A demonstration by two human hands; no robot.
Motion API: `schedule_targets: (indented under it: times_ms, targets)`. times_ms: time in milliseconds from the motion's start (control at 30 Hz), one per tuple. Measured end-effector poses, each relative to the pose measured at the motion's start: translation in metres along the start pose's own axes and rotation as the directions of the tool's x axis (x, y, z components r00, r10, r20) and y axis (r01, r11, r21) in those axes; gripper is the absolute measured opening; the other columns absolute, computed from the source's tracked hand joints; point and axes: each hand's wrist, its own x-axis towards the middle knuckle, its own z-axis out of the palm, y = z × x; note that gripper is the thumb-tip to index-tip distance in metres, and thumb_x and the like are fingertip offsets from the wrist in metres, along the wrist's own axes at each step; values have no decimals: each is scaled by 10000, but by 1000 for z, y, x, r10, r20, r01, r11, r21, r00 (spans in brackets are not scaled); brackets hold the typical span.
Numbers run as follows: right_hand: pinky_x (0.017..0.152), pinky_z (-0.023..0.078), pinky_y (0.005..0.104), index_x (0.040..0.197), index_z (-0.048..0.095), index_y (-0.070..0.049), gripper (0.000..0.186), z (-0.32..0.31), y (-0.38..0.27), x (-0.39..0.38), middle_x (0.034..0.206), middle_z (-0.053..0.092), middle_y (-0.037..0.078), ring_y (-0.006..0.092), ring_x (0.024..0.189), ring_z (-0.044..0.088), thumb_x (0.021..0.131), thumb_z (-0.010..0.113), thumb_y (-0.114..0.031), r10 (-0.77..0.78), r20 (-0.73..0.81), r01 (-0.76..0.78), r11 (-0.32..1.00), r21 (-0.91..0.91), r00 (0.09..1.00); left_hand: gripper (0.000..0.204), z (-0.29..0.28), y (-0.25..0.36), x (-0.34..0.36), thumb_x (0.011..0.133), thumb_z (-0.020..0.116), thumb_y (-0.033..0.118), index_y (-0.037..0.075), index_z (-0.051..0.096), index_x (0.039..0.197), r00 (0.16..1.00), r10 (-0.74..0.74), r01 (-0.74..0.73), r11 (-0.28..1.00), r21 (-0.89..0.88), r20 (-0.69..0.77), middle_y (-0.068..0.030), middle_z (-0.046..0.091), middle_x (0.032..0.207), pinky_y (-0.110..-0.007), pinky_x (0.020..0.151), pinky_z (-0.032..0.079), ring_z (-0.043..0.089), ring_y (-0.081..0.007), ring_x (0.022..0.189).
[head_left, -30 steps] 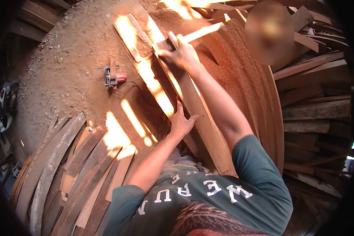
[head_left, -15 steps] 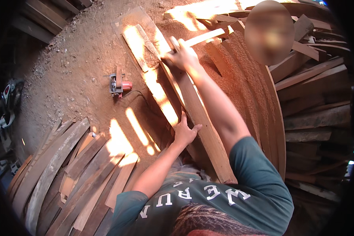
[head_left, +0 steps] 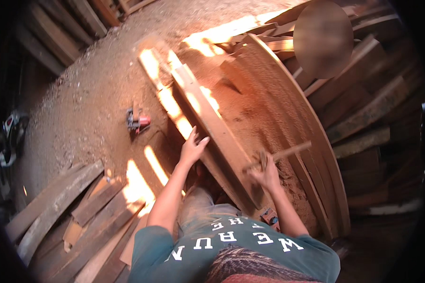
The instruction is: The person uses a circular saw to cut a long wooden plank into smaller pieces. The person positions the plank on supports, aligns the saw, and makes several cuts along the length of the wood, creating separate segments.
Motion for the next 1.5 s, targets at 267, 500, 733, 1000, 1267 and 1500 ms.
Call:
schedule_targets:
  times_ms: [267,500,733,1000,1267,1500]
  targets:
    - [971,526,588,1581,279,-122,1048,25,47,-154,1230,594,350,549,1126,599,770,931,-240,-90,-15,87,987,-138,996,687,-4,-224,-118,891,775,277,-54,586,1463,986,-104,133,961,244,-128,-261,711,1335,-416,1068,535,693,-356,1234]
    - [1019,527,589,1670,232,-187,1064,9,61,-181,1294,573,352,554,1211,590,819,870,-193,-83,35,87,982,-169,996,602,114,-171,-226,961,773,144,-13,567,1504,923,-371,351,920,172,102,-148,752,1122,-323,744,584,711,-184,874]
    - [964,563,577,1654,263,-191,1036,-1,50,-173,1274,605,364,539,1163,632,784,826,-201,-160,103,178,965,-191,982,823,121,-173,-245,1040,683,482,98,316,1668,822,-452,524,838,-150,346,-148,589,1522,-464,1063,533,637,-315,1316]
    - [1059,527,553,1611,229,-104,1128,9,-19,-201,1347,587,385,547,1218,622,732,888,-356,-46,205,8,983,186,978,913,91,-154,-264,886,708,757,106,561,1510,831,-124,504,580,-640,543,-120,649,1465,-526,1103,521,638,-308,1301]
    - [1147,473,500,1596,256,-15,991,48,-16,-202,1418,568,390,503,1348,571,839,826,-304,-28,326,-78,948,308,945,707,47,-146,-263,813,895,394,-23,602,1304,963,-264,242,940,-239,-62,-219,719,1245,-509,977,591,718,-365,1139]
    - [1082,507,532,1589,291,-69,874,-5,21,-169,1338,623,370,513,1279,616,876,772,-227,74,89,-98,947,307,993,853,17,-104,-277,674,957,412,-41,547,1268,896,79,274,675,685,-437,-321,658,1275,-540,1082,481,627,-484,1234]
